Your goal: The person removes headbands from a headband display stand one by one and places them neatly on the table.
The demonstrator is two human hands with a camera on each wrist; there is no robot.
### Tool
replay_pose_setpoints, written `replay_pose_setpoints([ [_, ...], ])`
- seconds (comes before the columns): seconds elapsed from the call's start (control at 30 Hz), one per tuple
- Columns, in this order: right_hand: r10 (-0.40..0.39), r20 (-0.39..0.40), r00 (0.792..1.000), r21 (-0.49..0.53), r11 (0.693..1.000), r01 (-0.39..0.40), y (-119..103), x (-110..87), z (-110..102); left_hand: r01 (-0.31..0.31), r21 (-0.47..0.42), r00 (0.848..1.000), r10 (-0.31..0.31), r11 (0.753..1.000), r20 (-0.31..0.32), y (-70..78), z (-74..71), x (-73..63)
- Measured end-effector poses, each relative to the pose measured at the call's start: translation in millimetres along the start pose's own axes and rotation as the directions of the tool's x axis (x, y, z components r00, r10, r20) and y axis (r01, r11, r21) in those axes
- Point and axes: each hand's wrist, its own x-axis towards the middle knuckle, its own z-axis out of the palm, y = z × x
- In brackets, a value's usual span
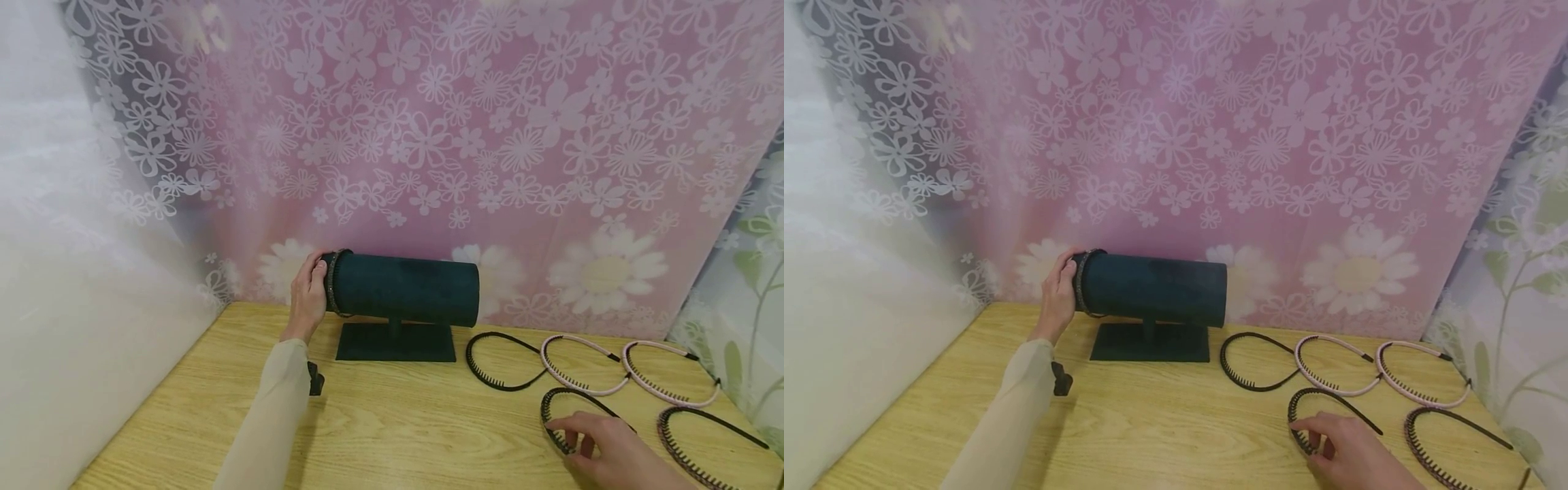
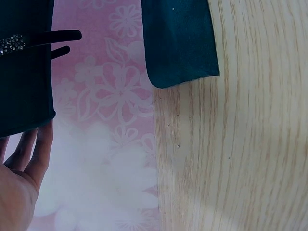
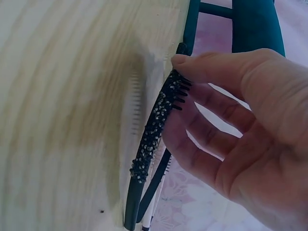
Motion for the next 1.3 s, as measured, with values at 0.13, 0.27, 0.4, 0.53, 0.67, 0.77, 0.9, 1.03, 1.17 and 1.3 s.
replay_pose_setpoints([
  [0.13,0.016,0.041,0.999,0.03,0.999,-0.017,4.0,-2.4,1.1,0.006,-0.002,1.0,-0.006,1.0,0.005,-0.8,0.0,-0.2],
  [0.27,0.014,0.04,0.999,0.009,1.0,-0.014,8.0,-5.6,1.5,0.013,-0.002,1.0,-0.013,1.0,0.003,-1.0,-0.1,-0.2],
  [0.4,0.007,0.035,0.999,0.007,1.0,-0.007,12.3,-10.7,-0.6,0.007,-0.004,1.0,-0.007,1.0,-0.003,-0.7,0.0,0.7],
  [0.53,0.009,0.039,0.999,0.032,0.999,-0.011,17.3,-15.9,-2.5,-0.001,-0.01,1.0,0.001,1.0,-0.008,-1.2,0.2,1.8],
  [0.67,0.043,0.057,0.997,0.05,0.998,-0.046,19.0,-19.9,-4.0,-0.005,-0.014,1.0,0.005,1.0,-0.01,-3.6,0.4,2.1],
  [0.77,0.06,0.061,0.996,0.037,0.997,-0.062,20.3,-22.9,-4.3,-0.008,-0.012,1.0,0.008,1.0,-0.012,-4.4,0.5,1.4],
  [0.9,0.068,0.071,0.995,0.034,0.997,-0.07,34.7,-26.6,-0.2,-0.009,-0.011,1.0,0.009,1.0,-0.015,-3.9,0.8,0.3],
  [1.03,0.078,0.093,0.993,0.098,0.991,-0.087,74.3,-32.4,10.8,-0.001,-0.009,1.0,0.001,1.0,-0.014,-2.2,0.5,-0.6],
  [1.17,0.066,0.087,0.994,0.139,0.987,-0.078,73.2,-34.0,9.8,0.003,-0.01,1.0,-0.003,1.0,-0.011,-0.8,0.2,-1.1],
  [1.3,0.062,-0.021,0.998,0.046,0.997,-0.061,28.9,-30.7,-3.1,0.0,-0.01,1.0,0.0,1.0,-0.014,-1.3,0.2,-0.3],
])
